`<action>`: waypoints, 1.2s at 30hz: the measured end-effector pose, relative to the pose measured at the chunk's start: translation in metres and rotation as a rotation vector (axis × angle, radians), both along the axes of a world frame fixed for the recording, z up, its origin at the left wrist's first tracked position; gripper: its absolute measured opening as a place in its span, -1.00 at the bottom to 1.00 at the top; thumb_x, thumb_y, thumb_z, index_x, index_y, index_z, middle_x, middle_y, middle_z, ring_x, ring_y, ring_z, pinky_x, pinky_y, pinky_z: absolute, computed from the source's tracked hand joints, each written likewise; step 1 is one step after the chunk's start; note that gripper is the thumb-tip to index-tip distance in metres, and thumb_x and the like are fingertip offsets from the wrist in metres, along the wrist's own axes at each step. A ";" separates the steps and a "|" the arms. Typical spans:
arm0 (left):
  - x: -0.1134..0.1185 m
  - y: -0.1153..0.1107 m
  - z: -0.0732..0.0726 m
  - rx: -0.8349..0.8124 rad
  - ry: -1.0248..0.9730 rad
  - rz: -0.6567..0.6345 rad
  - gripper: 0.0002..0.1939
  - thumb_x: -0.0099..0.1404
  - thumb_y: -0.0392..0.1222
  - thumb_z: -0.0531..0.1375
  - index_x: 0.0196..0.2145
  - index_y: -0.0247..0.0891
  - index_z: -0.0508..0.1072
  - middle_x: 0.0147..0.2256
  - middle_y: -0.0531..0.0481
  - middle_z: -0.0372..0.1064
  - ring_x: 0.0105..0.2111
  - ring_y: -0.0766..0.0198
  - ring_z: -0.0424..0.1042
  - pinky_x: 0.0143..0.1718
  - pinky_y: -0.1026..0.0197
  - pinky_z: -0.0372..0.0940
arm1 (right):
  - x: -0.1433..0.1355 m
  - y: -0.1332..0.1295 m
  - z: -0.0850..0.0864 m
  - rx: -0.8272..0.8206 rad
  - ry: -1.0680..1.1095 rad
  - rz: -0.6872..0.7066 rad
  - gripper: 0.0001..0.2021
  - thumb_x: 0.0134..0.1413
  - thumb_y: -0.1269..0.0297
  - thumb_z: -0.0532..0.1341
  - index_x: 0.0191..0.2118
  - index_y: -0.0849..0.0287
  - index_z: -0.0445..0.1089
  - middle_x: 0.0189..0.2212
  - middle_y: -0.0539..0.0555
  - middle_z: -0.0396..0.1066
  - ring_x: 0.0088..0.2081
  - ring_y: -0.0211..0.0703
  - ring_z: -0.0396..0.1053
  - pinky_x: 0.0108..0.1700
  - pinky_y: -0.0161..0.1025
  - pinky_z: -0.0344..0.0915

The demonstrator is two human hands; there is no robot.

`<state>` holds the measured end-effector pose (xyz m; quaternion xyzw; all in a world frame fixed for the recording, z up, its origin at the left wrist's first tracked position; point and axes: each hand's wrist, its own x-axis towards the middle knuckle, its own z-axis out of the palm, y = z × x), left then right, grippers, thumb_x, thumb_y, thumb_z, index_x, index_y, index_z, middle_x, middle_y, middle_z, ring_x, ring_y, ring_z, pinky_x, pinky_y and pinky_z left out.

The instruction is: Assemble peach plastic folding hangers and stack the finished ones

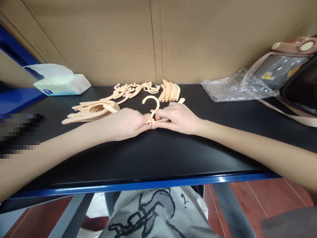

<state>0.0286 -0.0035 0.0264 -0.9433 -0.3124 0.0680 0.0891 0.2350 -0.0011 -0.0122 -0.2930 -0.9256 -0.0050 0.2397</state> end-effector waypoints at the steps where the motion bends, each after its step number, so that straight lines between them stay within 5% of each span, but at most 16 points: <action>1: 0.000 0.000 0.000 0.003 -0.003 -0.010 -0.56 0.40 -0.02 -0.13 -0.32 -0.33 0.44 -0.54 -0.11 0.40 -0.53 0.13 0.41 -0.49 0.21 0.09 | 0.000 0.000 0.000 -0.004 0.000 0.001 -0.67 0.19 -0.01 0.08 -0.38 0.17 0.31 -0.52 -0.04 0.40 -0.50 -0.28 0.25 -0.29 -0.27 0.10; 9: -0.003 0.005 -0.001 -0.053 -0.098 -0.050 -0.56 0.39 0.03 -0.09 -0.43 -0.27 0.42 -0.62 -0.01 0.29 -0.63 0.26 0.29 -0.56 0.24 -0.06 | 0.000 0.000 0.001 -0.023 0.015 0.022 -0.67 0.19 0.01 0.10 -0.36 0.18 0.37 -0.51 -0.02 0.41 -0.48 -0.28 0.27 -0.28 -0.27 0.09; 16: 0.000 0.003 -0.003 0.009 -0.046 -0.012 -0.51 0.42 0.04 -0.14 -0.34 -0.29 0.46 -0.57 -0.07 0.34 -0.51 0.13 0.40 -0.46 0.21 0.07 | 0.004 0.004 0.004 -0.058 0.113 -0.133 -0.65 0.16 0.02 0.13 -0.48 0.17 0.39 -0.71 -0.09 0.18 -0.55 -0.30 0.17 -0.40 -0.32 0.06; 21: 0.001 0.002 -0.006 -0.051 -0.137 0.087 -0.49 0.41 0.07 -0.16 -0.34 -0.29 0.43 -0.54 -0.08 0.36 -0.46 0.11 0.41 -0.46 0.21 0.09 | 0.003 0.005 0.002 0.018 0.054 -0.094 -0.69 0.20 0.09 0.10 -0.45 0.17 0.37 -0.62 -0.06 0.29 -0.51 -0.29 0.21 -0.34 -0.30 0.08; 25: 0.001 0.003 -0.004 -0.288 -0.342 0.133 -0.53 0.39 0.10 -0.13 -0.31 -0.26 0.41 -0.45 0.00 0.38 -0.41 0.23 0.39 -0.40 0.25 0.15 | 0.002 0.003 0.002 0.037 0.048 -0.079 -0.71 0.22 0.16 0.06 -0.44 0.18 0.36 -0.62 -0.05 0.27 -0.51 -0.29 0.21 -0.34 -0.30 0.09; 32: -0.001 0.016 -0.007 -1.021 -0.733 0.372 -0.70 0.32 -0.02 0.07 -0.19 -0.30 0.41 -0.40 0.03 0.38 -0.62 0.47 0.24 -0.59 0.37 0.19 | 0.001 0.004 0.004 -0.025 -0.013 -0.088 -0.76 0.20 0.20 0.06 -0.37 0.19 0.37 -0.52 0.00 0.33 -0.46 -0.25 0.23 -0.36 -0.29 0.07; 36: -0.004 0.020 -0.008 -1.136 -0.773 0.363 -0.67 0.29 0.02 0.13 -0.16 -0.27 0.45 -0.32 -0.02 0.42 -0.55 0.45 0.32 -0.54 0.38 0.28 | 0.001 0.005 0.004 -0.043 -0.017 -0.104 -0.71 0.22 0.13 0.05 -0.39 0.20 0.35 -0.51 0.00 0.33 -0.45 -0.25 0.24 -0.35 -0.29 0.08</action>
